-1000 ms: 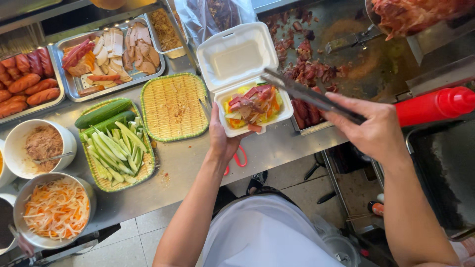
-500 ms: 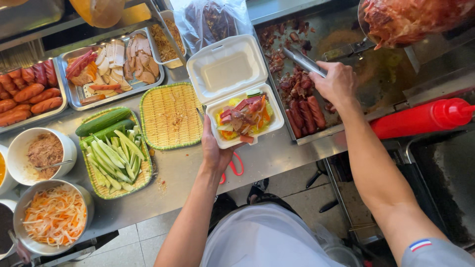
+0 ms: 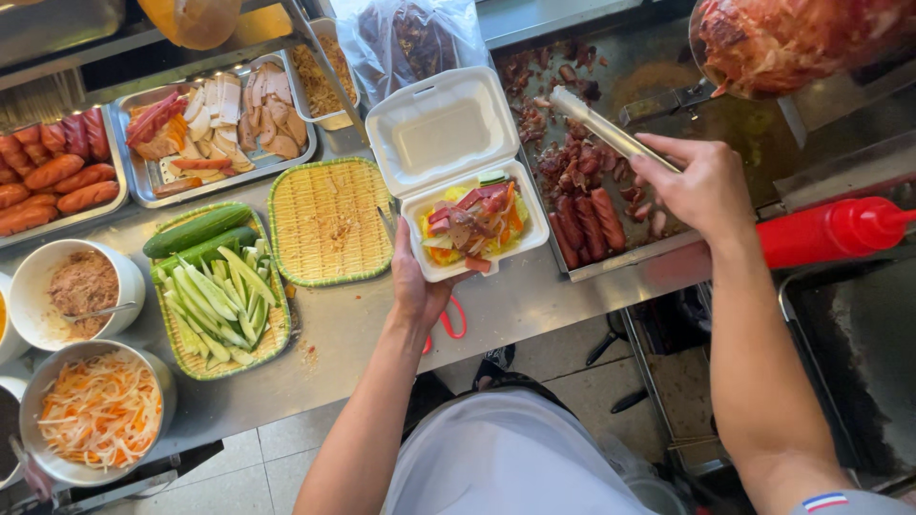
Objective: The person scoops yellow rice into a styrofoam container, then adds a grilled flatbread cut with scissors, sauce from a squeeze bottle, sliced cucumbers, shredded vegetables, and cooked meats. The person closes the container, places it in a plastic bag, and hands it to a customer.
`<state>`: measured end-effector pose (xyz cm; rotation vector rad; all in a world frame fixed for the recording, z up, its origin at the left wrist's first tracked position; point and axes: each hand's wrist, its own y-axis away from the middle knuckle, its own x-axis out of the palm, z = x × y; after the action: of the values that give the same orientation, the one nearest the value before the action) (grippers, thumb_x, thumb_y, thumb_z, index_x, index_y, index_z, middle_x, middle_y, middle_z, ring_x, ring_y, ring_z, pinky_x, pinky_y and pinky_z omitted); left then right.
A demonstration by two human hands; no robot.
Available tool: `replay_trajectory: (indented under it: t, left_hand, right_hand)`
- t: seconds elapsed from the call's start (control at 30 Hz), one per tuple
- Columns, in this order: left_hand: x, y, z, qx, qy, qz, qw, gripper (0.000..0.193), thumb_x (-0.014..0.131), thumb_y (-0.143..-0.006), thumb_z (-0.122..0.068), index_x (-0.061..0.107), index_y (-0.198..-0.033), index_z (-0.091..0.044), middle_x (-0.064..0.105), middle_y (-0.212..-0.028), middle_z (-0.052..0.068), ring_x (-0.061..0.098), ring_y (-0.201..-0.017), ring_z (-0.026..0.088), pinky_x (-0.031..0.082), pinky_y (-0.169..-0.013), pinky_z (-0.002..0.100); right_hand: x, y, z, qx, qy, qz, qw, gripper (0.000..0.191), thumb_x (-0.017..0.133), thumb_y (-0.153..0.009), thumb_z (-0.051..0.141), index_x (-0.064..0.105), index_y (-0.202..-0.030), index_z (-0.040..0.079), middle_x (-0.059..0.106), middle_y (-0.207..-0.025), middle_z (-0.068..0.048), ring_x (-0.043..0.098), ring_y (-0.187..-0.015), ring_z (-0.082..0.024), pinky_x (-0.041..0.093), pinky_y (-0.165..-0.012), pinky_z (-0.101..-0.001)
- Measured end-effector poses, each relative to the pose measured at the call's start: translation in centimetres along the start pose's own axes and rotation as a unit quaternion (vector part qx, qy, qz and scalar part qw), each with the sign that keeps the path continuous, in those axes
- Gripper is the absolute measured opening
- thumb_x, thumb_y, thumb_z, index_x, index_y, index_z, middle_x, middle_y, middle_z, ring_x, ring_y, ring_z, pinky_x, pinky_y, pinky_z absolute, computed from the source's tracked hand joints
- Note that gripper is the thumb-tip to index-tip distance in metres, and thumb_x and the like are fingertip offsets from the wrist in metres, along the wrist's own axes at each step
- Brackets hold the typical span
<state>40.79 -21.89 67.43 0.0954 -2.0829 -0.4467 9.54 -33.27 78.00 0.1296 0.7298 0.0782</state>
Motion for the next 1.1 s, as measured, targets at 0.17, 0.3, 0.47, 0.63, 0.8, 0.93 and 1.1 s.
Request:
replay_trajectory:
  t: [0.17, 0.3, 0.47, 0.63, 0.8, 0.93, 1.1]
  left_hand:
    - [0.0, 0.2, -0.4, 0.018, -0.021, 0.01, 1.0, 0.07, 0.019, -0.105, -0.061, 0.039, -0.152, -0.014, 0.058, -0.142, 0.014, 0.062, -0.127, 0.034, 0.06, -0.093, 0.055]
    - [0.3, 0.2, -0.5, 0.026, -0.027, 0.021, 0.999, 0.07, 0.02, -0.107, -0.061, 0.04, -0.153, -0.012, 0.058, -0.142, 0.015, 0.062, -0.127, 0.034, 0.06, -0.091, 0.054]
    - [0.6, 0.6, -0.5, 0.006, -0.016, 0.017, 1.0, 0.071, 0.021, -0.105, -0.062, 0.041, -0.151, -0.012, 0.058, -0.142, 0.015, 0.062, -0.126, 0.034, 0.061, -0.092, 0.055]
    - [1.1, 0.7, -0.3, -0.007, -0.006, 0.015, 1.0, 0.07, 0.021, -0.105, -0.061, 0.042, -0.15, -0.012, 0.058, -0.142, 0.015, 0.062, -0.125, 0.035, 0.061, -0.09, 0.057]
    - [1.7, 0.9, -0.3, 0.01, -0.012, 0.021, 1.0, 0.07, 0.021, -0.107, -0.061, 0.041, -0.152, -0.011, 0.059, -0.141, 0.017, 0.064, -0.124, 0.037, 0.061, -0.09, 0.054]
    - [2.0, 0.9, -0.3, 0.014, -0.002, 0.01, 1.0, 0.069, 0.021, -0.105, -0.06, 0.041, -0.151, -0.012, 0.059, -0.14, 0.015, 0.065, -0.122, 0.033, 0.065, -0.087, 0.051]
    - [1.8, 0.5, -0.1, 0.024, -0.009, 0.01, 1.0, 0.07, 0.021, -0.106, -0.061, 0.043, -0.151, -0.011, 0.06, -0.139, 0.015, 0.067, -0.119, 0.031, 0.065, -0.083, 0.048]
  right_hand:
    - [-1.9, 5.9, 3.2, -0.016, -0.074, 0.069, 0.995, 0.042, 0.078, -0.092, 0.012, 0.074, -0.133, 0.011, 0.07, -0.082, -0.003, 0.052, -0.063, -0.005, 0.042, -0.053, -0.0268]
    - [-1.4, 8.5, 5.3, -0.061, 0.035, 0.093, 0.993, 0.045, 0.083, -0.085, 0.016, 0.075, -0.129, 0.014, 0.074, -0.084, -0.009, 0.058, -0.067, -0.008, 0.047, -0.058, -0.0294]
    - [-1.4, 9.7, 6.6, -0.167, 0.113, 0.049, 0.978, 0.049, 0.086, -0.078, 0.016, 0.074, -0.126, 0.013, 0.075, -0.092, -0.009, 0.063, -0.067, -0.016, 0.052, -0.063, -0.0297]
    - [-1.9, 10.1, 6.2, -0.204, 0.118, 0.068, 0.969, 0.051, 0.085, -0.076, 0.016, 0.074, -0.126, 0.013, 0.074, -0.096, -0.009, 0.068, -0.069, -0.018, 0.054, -0.063, -0.0289]
    - [-2.8, 10.7, 5.8, -0.232, 0.116, 0.062, 0.964, 0.054, 0.086, -0.077, 0.016, 0.073, -0.129, 0.013, 0.075, -0.103, -0.01, 0.07, -0.079, -0.017, 0.056, -0.071, -0.0282]
    - [-3.7, 11.5, 6.0, -0.191, 0.11, 0.091, 0.971, 0.051, 0.085, -0.075, 0.016, 0.074, -0.125, 0.014, 0.077, -0.097, -0.009, 0.071, -0.071, -0.017, 0.056, -0.065, -0.029]
    - [-3.0, 11.7, 6.1, -0.256, 0.187, 0.11, 0.942, 0.047, 0.086, -0.07, 0.017, 0.077, -0.116, 0.012, 0.078, -0.094, -0.013, 0.07, -0.067, -0.017, 0.056, -0.059, -0.0299]
